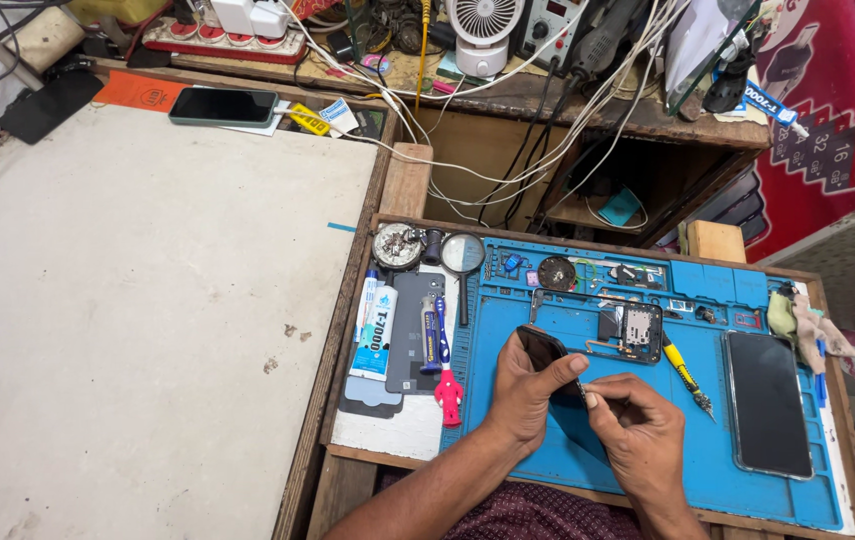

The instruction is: The person disassembles a smartphone, removes the battery, and applies a screen protector to the display. They use a screwdriver to remove screws and handle the phone components by hand.

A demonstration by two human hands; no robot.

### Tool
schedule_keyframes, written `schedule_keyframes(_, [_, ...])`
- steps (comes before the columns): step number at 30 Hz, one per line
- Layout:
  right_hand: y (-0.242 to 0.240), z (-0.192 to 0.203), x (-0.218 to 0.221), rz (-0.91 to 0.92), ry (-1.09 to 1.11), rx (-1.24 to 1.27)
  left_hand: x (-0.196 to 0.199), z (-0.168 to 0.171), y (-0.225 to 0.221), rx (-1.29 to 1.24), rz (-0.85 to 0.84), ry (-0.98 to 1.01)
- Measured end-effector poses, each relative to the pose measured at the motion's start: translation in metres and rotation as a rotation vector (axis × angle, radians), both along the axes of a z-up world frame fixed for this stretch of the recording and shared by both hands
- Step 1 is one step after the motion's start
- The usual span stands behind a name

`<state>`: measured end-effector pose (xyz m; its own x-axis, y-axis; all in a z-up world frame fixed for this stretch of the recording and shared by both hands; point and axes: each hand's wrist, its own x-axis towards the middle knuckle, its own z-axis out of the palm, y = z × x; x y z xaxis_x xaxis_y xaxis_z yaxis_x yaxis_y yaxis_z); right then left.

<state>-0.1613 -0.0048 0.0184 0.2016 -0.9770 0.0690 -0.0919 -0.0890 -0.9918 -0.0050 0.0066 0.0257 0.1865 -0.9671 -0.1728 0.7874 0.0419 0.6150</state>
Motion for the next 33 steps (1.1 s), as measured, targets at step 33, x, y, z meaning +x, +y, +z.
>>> schedule_keyframes(33, [-0.001,0.012,0.005,0.008,0.034,0.008,-0.002,0.001,-0.001,-0.011,0.035,0.005])
